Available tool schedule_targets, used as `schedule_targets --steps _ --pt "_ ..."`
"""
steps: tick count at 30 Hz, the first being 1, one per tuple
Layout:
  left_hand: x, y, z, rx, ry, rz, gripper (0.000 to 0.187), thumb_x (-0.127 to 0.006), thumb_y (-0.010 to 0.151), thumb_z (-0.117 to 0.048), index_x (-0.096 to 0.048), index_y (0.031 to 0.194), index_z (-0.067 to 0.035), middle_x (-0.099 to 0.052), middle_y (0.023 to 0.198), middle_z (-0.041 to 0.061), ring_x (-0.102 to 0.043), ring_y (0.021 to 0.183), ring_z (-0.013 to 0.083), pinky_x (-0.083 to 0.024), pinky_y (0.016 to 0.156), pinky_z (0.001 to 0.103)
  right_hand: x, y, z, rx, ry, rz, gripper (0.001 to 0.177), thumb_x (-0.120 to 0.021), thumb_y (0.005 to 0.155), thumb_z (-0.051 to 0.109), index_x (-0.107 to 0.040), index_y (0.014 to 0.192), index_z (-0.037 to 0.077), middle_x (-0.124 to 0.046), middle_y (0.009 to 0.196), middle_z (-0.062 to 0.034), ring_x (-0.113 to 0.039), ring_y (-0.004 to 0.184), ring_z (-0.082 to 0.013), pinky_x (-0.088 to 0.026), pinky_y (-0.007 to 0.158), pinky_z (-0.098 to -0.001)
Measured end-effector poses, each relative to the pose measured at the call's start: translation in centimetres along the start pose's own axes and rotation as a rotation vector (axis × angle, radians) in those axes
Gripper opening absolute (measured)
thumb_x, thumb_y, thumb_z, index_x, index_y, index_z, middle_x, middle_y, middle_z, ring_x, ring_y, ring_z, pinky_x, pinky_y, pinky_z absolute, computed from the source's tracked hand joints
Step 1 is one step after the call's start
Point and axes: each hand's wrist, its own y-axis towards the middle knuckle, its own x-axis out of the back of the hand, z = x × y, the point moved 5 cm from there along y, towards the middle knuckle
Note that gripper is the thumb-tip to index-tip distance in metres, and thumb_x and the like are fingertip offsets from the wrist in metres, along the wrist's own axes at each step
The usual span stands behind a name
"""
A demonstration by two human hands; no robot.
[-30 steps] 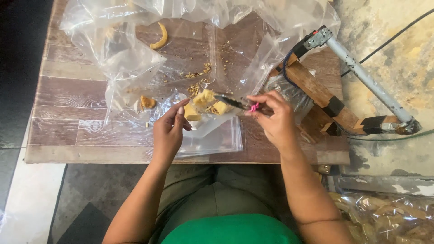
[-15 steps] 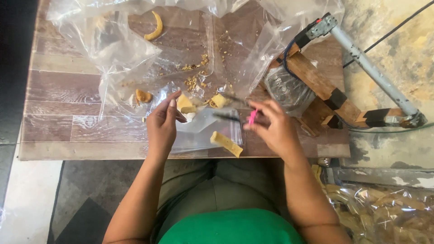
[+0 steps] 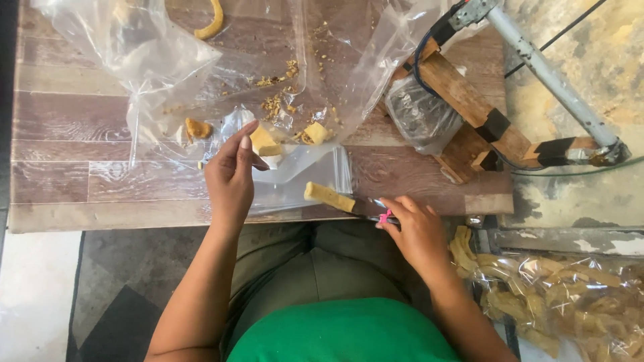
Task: Manually picking up fried snack pieces and placing them into small plastic bags for packaging.
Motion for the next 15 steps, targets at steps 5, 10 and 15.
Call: schedule_targets --steps 5,10,15 --pt "-0.4 -0.6 -0.9 -0.236 0.151 -0.017 0.030 -0.050 0.110 -0.010 -0.070 0.132 -0.003 -0.066 0.062 0.009 -0.066 0.064 0.0227 -0.053 0.076 0.036 -0.9 1.0 -1.3 -0.064 0.220 -0.102 0.046 -0.086 0.076 0.026 -0.076 0.121 0.027 -0.072 0.099 0.0001 -0.074 0.091 -0.0274 -0.056 0.083 -0.0406" --pt "-1.8 -1.2 0.6 -0.413 0.380 -0.022 0.029 -0.058 0.105 -0.006 -0.072 0.131 -0.005 -0.070 0.064 0.007 -0.067 0.063 0.0264 -0.055 0.072 0.037 4.4 0.5 -1.0 -0.067 0.426 -0.200 0.046 -0.085 0.077 0.022 -0.077 0.122 0.026 -0.072 0.100 -0.0044 -0.073 0.091 -0.0307 -0.057 0.080 -0.0422" --pt "-4.5 -2.5 2.0 -0.677 0.689 -0.021 0.033 -0.067 0.096 -0.004 -0.073 0.128 -0.010 -0.069 0.067 0.006 -0.065 0.062 0.0241 -0.055 0.069 0.038 6.9 0.9 -0.7 0.015 0.354 -0.291 0.044 -0.085 0.079 0.031 -0.078 0.122 0.027 -0.071 0.097 -0.0016 -0.072 0.087 -0.0279 -0.056 0.077 -0.0398"
